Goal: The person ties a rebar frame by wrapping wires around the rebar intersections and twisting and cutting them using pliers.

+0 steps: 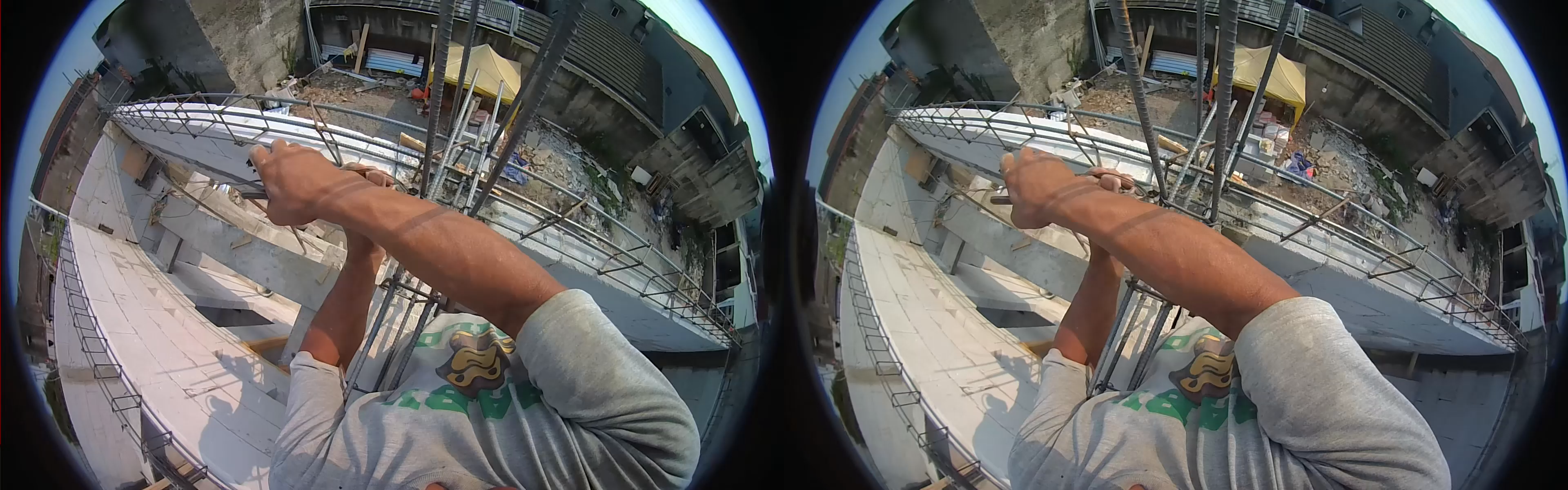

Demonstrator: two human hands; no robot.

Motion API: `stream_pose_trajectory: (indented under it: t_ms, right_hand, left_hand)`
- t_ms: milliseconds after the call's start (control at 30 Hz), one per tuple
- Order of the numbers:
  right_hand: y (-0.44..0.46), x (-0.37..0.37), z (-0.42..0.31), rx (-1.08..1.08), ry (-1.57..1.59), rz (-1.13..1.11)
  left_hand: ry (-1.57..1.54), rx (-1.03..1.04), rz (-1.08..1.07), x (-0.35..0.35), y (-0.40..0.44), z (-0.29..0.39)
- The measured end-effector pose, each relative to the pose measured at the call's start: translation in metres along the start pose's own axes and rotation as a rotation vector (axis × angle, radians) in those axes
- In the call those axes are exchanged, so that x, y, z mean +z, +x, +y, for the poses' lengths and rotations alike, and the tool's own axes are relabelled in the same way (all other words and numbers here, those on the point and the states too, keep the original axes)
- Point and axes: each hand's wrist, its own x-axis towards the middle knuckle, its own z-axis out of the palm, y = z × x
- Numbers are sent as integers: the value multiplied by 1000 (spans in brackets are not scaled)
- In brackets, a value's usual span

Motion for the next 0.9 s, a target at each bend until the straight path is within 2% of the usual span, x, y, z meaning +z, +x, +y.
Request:
stream_pose_trajectory:
  t_ms: [33,67,167,200,333,433,467,533,633,667,733,767,867,900]
  right_hand:
    - [6,-5,6,-37,99,-119]
    - [9,-8,11,-70,205,-239]
    - [20,-18,21,-14,636,-769]
    - [18,-13,20,16,753,-772]
    - [25,-17,27,53,884,-891]
    - [22,-20,29,146,927,-741]
    - [22,-21,29,86,852,-697]
    - [12,-38,21,78,542,-472]
    - [-4,-37,18,71,240,-139]
    - [-9,-35,15,69,161,-17]
    - [-32,-9,6,-66,-76,286]
    - [-42,2,2,-130,-193,436]
    - [-52,18,-7,-97,-482,470]
    - [-49,22,-9,-59,-485,478]
  left_hand:
    - [-14,-8,-36,-10,-3,-5]
    - [-190,-148,-56,-34,-1,-19]
    - [-90,-267,-78,-37,0,3]
    - [-127,-251,-114,-31,1,8]
    - [-178,-238,-171,-16,5,20]
    - [-214,-229,-134,-21,5,18]
    - [-178,-189,-106,-17,6,14]
    - [-129,-111,-57,0,6,15]
    - [-112,-157,-19,-4,8,6]
    - [-121,-125,-88,-2,10,4]
    - [-144,-57,-233,10,16,9]
    - [123,-88,-184,16,19,15]
    - [307,-77,-87,35,6,33]
    - [336,-71,-61,33,8,30]
